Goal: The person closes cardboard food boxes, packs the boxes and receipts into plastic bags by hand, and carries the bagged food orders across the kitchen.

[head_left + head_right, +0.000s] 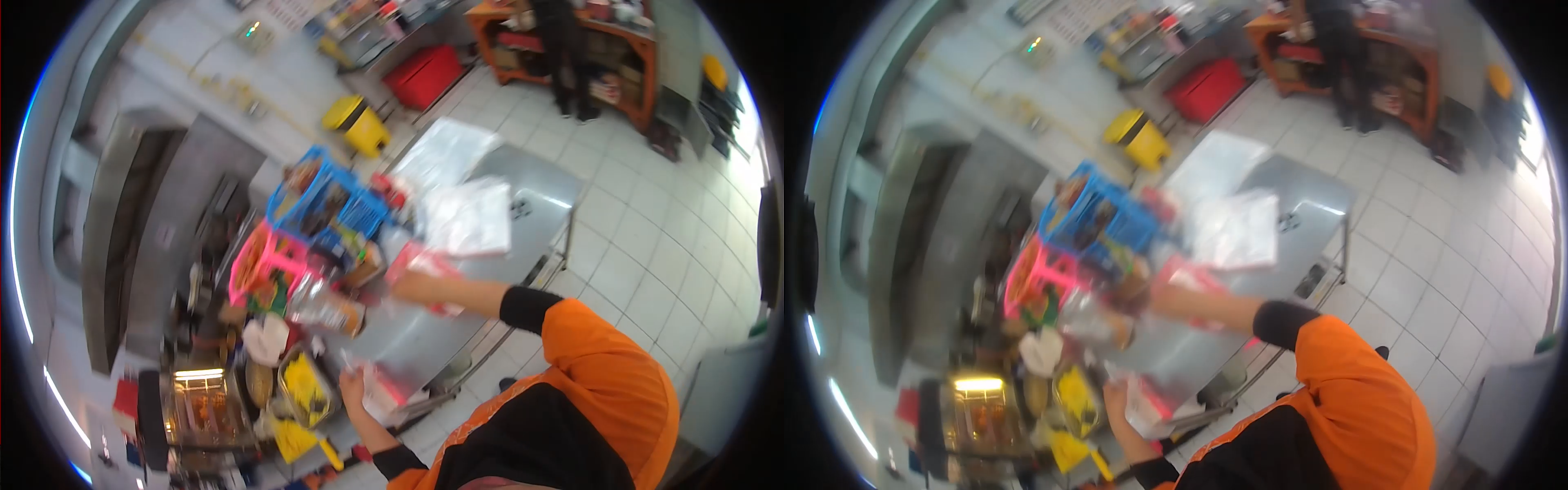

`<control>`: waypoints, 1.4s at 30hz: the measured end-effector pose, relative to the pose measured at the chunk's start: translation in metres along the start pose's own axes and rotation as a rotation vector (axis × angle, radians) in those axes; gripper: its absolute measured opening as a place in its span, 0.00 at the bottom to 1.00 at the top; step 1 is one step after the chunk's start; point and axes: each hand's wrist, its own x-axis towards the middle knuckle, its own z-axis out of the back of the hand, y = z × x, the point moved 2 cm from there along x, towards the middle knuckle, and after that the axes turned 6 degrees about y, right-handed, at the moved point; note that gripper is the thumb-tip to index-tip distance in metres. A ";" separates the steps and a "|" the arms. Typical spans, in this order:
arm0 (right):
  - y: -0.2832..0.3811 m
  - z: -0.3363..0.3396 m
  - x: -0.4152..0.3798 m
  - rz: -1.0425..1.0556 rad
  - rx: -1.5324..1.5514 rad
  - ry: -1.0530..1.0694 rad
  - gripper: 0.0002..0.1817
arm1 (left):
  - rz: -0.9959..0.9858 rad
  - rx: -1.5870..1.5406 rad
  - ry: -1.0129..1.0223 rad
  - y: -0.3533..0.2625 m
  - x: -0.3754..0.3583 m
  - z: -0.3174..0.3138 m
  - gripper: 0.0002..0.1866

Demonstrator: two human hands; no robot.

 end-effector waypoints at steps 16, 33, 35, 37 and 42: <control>-0.302 -0.157 -0.423 -0.557 0.905 -0.505 0.11 | -0.269 -0.863 0.001 -0.449 -0.053 -0.218 0.05; -0.550 -0.610 -0.571 -1.319 1.454 -0.064 0.25 | -0.613 -0.725 0.851 -0.863 0.108 -0.472 0.07; -0.558 -0.580 -0.569 -1.479 1.565 -0.029 0.25 | -0.663 -0.777 0.842 -0.915 0.141 -0.489 0.09; -0.577 -0.563 -0.567 -1.555 1.616 -0.095 0.24 | -0.703 -0.682 0.906 -0.962 0.165 -0.513 0.09; -0.646 -0.524 -0.557 -1.635 1.708 -0.238 0.22 | -0.880 -0.548 1.020 -1.050 0.200 -0.596 0.08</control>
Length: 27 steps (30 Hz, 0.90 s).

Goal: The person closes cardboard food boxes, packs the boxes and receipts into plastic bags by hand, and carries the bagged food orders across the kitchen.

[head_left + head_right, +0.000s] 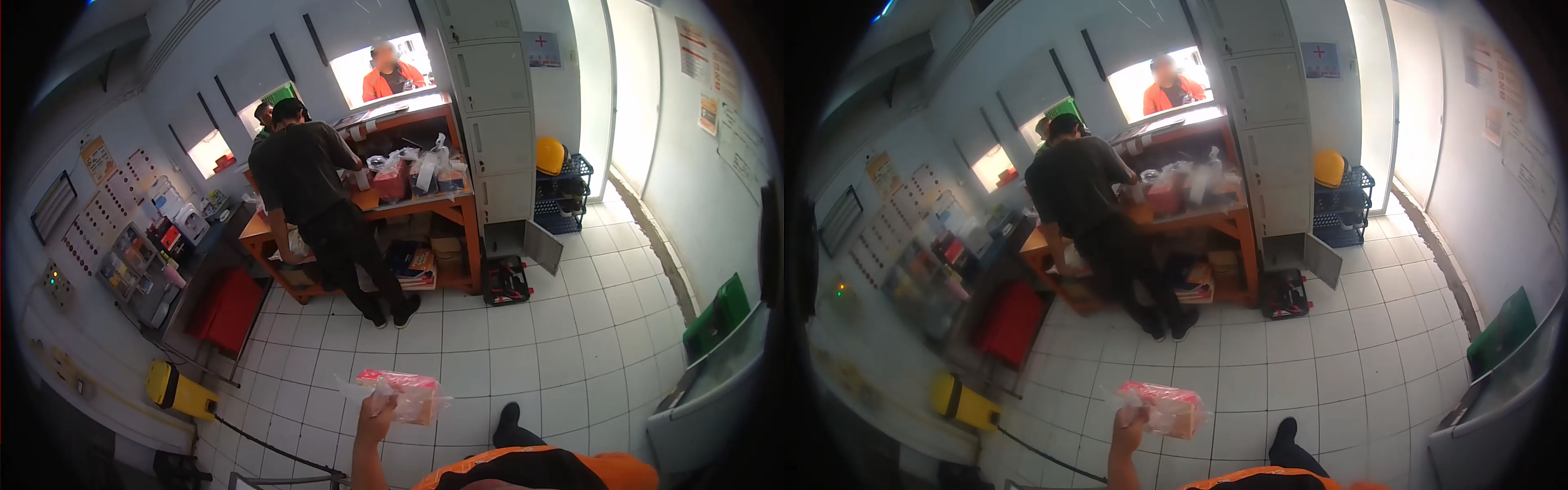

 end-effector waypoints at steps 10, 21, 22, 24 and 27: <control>0.116 0.090 0.139 -0.056 -0.081 0.135 0.20 | 0.201 -0.397 0.124 0.057 0.215 -0.060 0.09; 0.439 0.234 0.281 0.616 -0.654 -0.093 0.12 | 0.387 -0.110 0.519 0.066 0.382 -0.078 0.20; 0.500 0.251 0.239 0.590 -0.675 -0.104 0.12 | 0.361 -0.102 0.502 0.090 0.393 -0.081 0.21; 0.587 0.266 0.218 0.657 -0.684 -0.125 0.11 | 0.311 -0.075 0.477 0.140 0.416 -0.083 0.24; 0.694 0.272 0.190 0.841 -0.642 -0.113 0.12 | 0.296 0.037 0.465 0.145 0.467 -0.089 0.26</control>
